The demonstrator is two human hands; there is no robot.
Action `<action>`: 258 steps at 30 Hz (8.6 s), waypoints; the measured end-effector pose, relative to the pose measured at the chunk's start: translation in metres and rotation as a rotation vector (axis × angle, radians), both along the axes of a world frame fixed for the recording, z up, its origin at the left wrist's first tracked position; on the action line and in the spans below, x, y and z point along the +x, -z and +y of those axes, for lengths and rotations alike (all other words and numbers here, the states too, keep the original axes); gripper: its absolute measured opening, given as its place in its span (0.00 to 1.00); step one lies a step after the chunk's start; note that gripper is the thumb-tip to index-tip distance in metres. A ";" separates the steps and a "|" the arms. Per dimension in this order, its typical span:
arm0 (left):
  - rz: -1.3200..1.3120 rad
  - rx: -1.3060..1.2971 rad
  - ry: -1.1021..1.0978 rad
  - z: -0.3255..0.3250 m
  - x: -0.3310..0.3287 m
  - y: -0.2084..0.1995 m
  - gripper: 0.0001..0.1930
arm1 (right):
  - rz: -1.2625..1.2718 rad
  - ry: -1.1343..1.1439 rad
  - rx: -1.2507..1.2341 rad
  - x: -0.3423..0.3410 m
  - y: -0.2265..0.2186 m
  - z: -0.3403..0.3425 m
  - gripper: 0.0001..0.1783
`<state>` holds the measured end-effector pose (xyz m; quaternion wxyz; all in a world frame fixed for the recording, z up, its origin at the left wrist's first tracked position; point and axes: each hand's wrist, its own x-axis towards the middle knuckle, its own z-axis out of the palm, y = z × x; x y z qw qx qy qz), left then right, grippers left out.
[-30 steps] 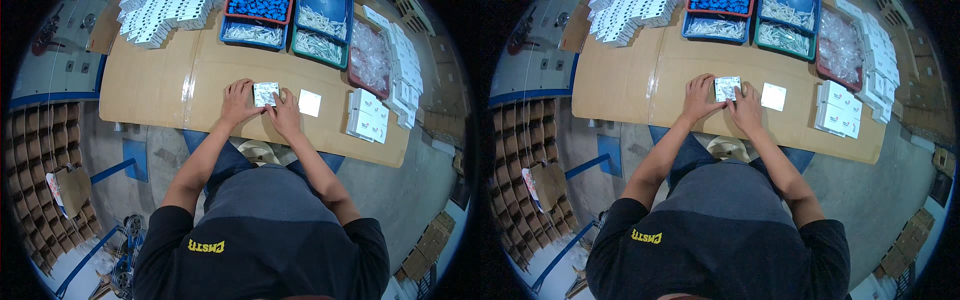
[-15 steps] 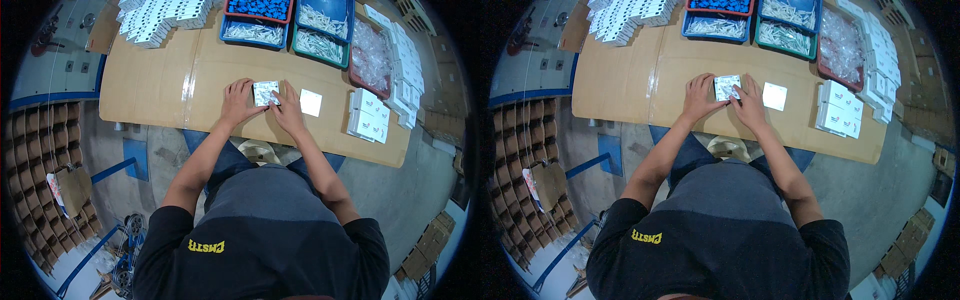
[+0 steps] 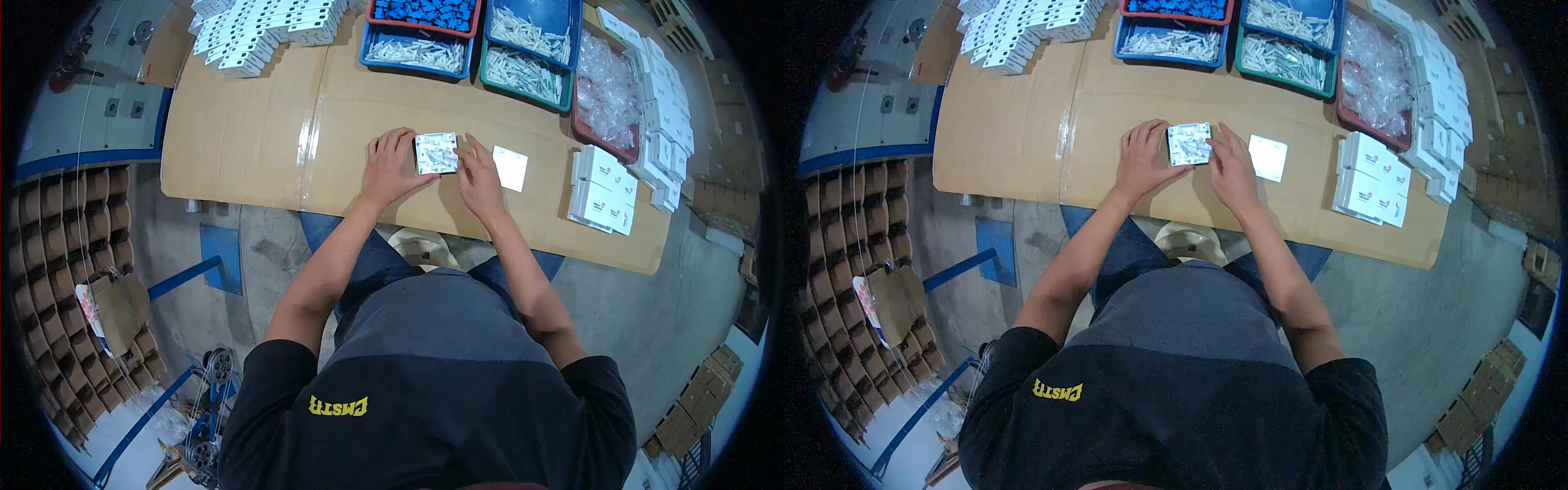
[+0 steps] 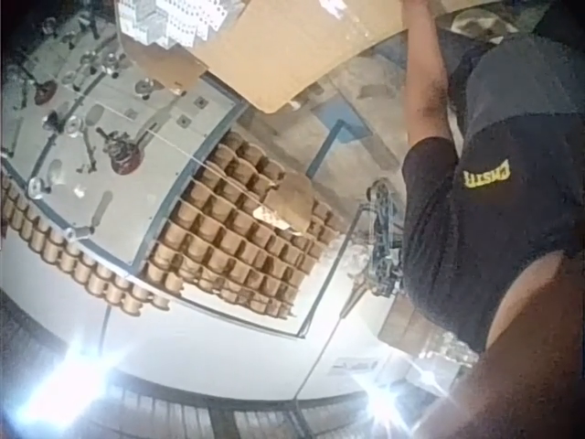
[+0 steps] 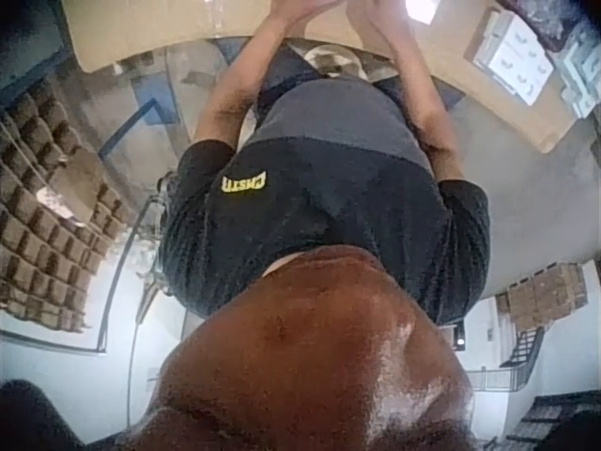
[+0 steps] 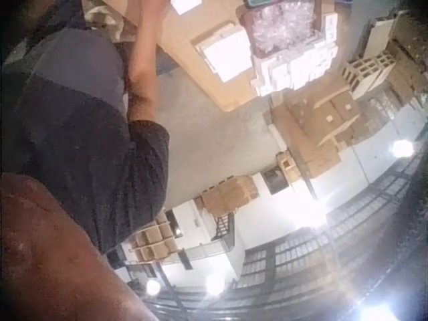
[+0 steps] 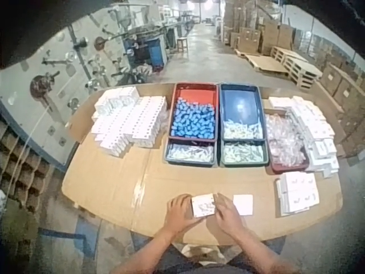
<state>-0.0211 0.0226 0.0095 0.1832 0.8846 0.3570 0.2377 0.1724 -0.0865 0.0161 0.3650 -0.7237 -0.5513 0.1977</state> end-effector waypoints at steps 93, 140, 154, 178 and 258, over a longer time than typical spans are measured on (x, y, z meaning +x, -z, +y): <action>0.092 -0.044 -0.002 -0.003 0.001 0.003 0.49 | 1.636 -0.160 0.528 0.012 -0.254 0.029 0.23; 0.069 -0.066 -0.045 -0.005 -0.001 0.003 0.49 | 2.001 -0.238 0.216 0.012 -0.189 0.054 0.17; -0.014 -0.018 -0.033 0.001 -0.003 -0.002 0.46 | 0.054 -0.003 0.119 -0.003 -0.013 0.042 0.17; 0.034 -0.063 -0.024 0.002 -0.002 0.000 0.46 | -0.057 -0.286 0.114 -0.017 0.000 0.074 0.14; -1.084 -1.757 -0.063 -0.101 0.012 -0.137 0.33 | 0.056 -0.401 0.398 -0.034 -0.131 -0.038 0.41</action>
